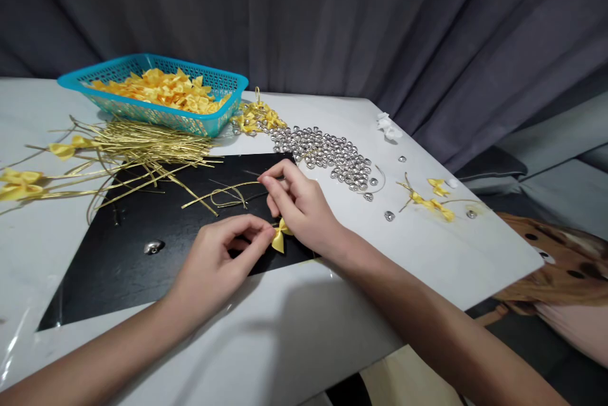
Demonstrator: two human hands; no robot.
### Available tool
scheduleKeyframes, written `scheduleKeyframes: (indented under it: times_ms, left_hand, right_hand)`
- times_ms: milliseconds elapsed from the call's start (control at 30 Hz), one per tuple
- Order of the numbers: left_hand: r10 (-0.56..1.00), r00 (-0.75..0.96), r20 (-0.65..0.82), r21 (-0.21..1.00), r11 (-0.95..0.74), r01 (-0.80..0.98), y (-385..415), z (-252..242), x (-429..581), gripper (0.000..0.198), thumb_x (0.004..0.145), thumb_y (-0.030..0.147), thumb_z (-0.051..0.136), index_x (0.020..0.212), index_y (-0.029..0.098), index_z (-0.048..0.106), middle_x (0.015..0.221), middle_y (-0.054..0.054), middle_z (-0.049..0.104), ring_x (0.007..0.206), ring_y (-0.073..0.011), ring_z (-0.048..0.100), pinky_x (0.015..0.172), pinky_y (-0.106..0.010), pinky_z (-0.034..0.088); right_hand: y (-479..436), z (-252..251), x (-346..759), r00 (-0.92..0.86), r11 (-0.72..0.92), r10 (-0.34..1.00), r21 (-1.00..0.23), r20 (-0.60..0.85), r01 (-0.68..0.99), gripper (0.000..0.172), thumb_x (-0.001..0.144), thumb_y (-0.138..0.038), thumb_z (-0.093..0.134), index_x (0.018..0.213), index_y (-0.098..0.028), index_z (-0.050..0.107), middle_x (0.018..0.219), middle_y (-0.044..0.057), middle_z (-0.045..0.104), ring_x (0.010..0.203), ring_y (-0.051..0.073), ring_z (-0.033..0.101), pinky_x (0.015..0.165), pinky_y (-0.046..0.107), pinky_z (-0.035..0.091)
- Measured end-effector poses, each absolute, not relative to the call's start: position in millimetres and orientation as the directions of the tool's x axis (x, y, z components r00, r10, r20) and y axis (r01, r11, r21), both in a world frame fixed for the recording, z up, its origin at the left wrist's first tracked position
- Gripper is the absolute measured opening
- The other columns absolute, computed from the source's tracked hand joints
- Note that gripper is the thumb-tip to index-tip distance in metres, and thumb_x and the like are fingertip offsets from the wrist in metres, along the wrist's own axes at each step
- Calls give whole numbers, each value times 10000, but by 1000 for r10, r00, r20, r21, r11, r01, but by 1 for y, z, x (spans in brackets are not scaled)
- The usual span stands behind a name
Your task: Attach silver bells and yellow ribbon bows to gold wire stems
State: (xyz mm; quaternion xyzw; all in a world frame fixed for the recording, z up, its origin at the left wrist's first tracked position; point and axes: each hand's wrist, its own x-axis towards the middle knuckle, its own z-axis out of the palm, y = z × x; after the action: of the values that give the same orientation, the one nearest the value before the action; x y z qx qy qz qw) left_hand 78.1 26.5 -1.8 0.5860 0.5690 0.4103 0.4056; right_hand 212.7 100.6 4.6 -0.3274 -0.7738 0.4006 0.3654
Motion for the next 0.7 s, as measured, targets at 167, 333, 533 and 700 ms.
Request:
scheduleKeyframes:
  times_ms: [167, 333, 533, 700]
  left_hand:
    - [996, 20, 92, 911, -92, 402, 26, -4, 78, 131, 788, 283, 614, 751, 202, 710, 729, -16, 721, 626, -145, 632, 565, -205, 467]
    - [996, -18, 87, 924, -74, 376, 26, -2, 78, 130, 783, 304, 627, 742, 198, 689, 695, -10, 704, 598, -141, 617, 518, -199, 443]
    - [991, -2, 132, 883, -116, 455, 26, -1, 77, 153, 821, 303, 589, 736, 199, 662, 709, -1, 678, 601, -124, 584, 512, -181, 419]
    - [989, 30, 142, 875, -139, 463, 28, 0, 78, 160, 811, 298, 579, 705, 196, 644, 675, -6, 644, 603, -133, 563, 513, -189, 411]
  right_hand:
    - [102, 11, 214, -644, 538, 722, -791, 253, 292, 100, 926, -248, 410, 866, -196, 471, 674, -46, 502, 578, 76, 481, 582, 204, 337]
    - [104, 3, 211, -564, 440, 797, -847, 215, 300, 116, 931, -260, 373, 906, -197, 468, 806, -10, 590, 583, 78, 488, 579, 209, 362]
    - [103, -2, 209, -428, 356, 882, -872, 196, 335, 128, 928, -265, 385, 854, -193, 459, 688, -29, 528, 541, 81, 453, 548, 209, 346]
    - [104, -5, 208, -296, 236, 949, -870, 110, 433, 120, 905, -233, 406, 822, -186, 479, 662, -26, 517, 559, 97, 465, 542, 219, 335]
